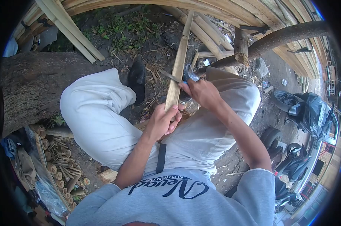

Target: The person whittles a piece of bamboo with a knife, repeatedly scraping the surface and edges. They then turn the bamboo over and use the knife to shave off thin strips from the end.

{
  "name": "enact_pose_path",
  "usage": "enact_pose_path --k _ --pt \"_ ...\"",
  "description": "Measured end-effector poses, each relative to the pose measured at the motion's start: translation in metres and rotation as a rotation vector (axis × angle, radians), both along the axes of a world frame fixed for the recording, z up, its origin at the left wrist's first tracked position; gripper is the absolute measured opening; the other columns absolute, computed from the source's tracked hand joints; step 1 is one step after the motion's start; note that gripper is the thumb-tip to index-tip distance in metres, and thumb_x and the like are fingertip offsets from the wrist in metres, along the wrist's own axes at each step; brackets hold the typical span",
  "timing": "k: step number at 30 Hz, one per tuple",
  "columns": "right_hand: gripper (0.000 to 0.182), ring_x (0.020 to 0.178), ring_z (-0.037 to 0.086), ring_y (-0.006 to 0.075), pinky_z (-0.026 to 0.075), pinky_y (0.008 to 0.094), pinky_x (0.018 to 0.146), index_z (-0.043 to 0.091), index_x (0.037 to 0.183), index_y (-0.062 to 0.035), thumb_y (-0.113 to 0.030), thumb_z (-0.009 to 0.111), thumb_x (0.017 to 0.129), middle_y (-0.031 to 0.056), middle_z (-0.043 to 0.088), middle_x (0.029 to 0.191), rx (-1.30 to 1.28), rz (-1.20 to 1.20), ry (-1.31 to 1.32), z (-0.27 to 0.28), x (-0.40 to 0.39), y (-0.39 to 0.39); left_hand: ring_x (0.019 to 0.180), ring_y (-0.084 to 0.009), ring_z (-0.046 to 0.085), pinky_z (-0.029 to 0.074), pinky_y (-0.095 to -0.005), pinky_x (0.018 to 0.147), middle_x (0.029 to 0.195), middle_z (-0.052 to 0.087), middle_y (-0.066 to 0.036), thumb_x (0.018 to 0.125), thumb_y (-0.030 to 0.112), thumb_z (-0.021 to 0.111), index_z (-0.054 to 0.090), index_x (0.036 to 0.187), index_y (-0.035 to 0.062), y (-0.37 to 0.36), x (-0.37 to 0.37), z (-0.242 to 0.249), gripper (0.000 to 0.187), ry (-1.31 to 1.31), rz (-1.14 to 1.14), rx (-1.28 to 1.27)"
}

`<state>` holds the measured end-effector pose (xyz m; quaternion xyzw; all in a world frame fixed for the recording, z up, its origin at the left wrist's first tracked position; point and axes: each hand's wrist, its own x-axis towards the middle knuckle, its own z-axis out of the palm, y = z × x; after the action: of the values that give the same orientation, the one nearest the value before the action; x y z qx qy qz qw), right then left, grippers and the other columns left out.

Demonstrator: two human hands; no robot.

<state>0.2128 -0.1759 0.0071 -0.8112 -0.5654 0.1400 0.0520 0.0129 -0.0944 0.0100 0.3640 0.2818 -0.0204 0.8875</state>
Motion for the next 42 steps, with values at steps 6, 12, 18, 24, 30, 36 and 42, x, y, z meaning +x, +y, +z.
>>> enact_pose_path --k 6,12,18,24,30,36,42 --pt "0.043 0.066 0.063 0.0433 0.050 0.0502 0.058 0.066 0.086 -0.0017 -0.037 0.047 0.104 0.0216 0.063 0.067 0.089 0.004 0.231 0.001 -0.005 0.017 0.046 -0.0029 0.041 0.030 -0.0202 0.037 0.079 0.053 -0.003 0.105 0.026 0.047 0.056 0.113 -0.0043 0.010 0.002 0.001 0.033 -0.019 0.114 -0.061" --pt "0.043 0.058 0.060 0.0409 0.047 0.0488 0.056 0.063 0.079 -0.0028 -0.036 0.051 0.103 0.0200 0.058 0.060 -0.066 0.166 0.240 0.038 -0.037 -0.002 0.046 -0.0033 0.043 0.031 -0.0209 0.036 0.073 0.052 -0.002 0.103 0.027 0.051 0.055 0.092 0.0004 0.005 0.003 -0.008 0.029 -0.043 0.006 0.006" --pt "0.046 0.060 0.061 0.0411 0.048 0.0491 0.056 0.064 0.081 -0.0041 -0.043 0.050 0.102 0.0197 0.060 0.061 0.040 0.114 0.298 -0.002 -0.032 0.010 0.046 -0.0021 0.039 0.029 -0.0193 0.036 0.077 0.053 -0.001 0.105 0.033 0.051 0.054 0.095 0.0034 0.011 -0.002 -0.022 0.031 0.041 0.072 0.020" --pt "0.048 0.056 0.062 0.0369 0.048 0.0452 0.052 0.057 0.078 -0.0082 -0.049 0.049 0.101 0.0141 0.059 0.058 0.082 0.203 0.073 0.008 -0.036 0.000 0.041 -0.0040 0.039 0.029 -0.0220 0.033 0.065 0.049 0.000 0.104 0.031 0.051 0.053 0.082 0.0028 0.016 0.003 -0.007 0.036 0.049 0.057 0.089" --pt "0.054 0.051 0.061 0.0357 0.047 0.0424 0.046 0.059 0.073 -0.0067 -0.053 0.048 0.099 0.0140 0.058 0.053 0.217 0.205 0.079 -0.024 -0.020 0.010 0.043 -0.0031 0.038 0.026 -0.0209 0.034 0.075 0.050 -0.001 0.106 0.029 0.048 0.057 0.096 0.0030 0.018 0.011 -0.011 0.030 0.073 0.090 0.083" --pt "0.047 0.053 0.060 0.0337 0.045 0.0422 0.048 0.053 0.077 -0.0089 -0.050 0.050 0.099 0.0110 0.058 0.058 0.239 0.269 0.003 -0.024 -0.018 0.005 0.045 -0.0020 0.037 0.026 -0.0187 0.034 0.076 0.050 -0.001 0.105 0.024 0.050 0.058 0.105 -0.0006 0.016 0.010 -0.014 0.026 0.086 0.117 0.093" --pt "0.046 0.054 0.061 0.0343 0.045 0.0429 0.048 0.053 0.080 -0.0089 -0.051 0.050 0.099 0.0108 0.060 0.060 0.218 0.236 0.054 -0.029 -0.010 0.008 0.046 -0.0026 0.039 0.028 -0.0197 0.034 0.076 0.050 -0.001 0.105 0.026 0.049 0.056 0.111 -0.0036 0.016 0.009 -0.017 0.031 0.060 0.096 0.098"
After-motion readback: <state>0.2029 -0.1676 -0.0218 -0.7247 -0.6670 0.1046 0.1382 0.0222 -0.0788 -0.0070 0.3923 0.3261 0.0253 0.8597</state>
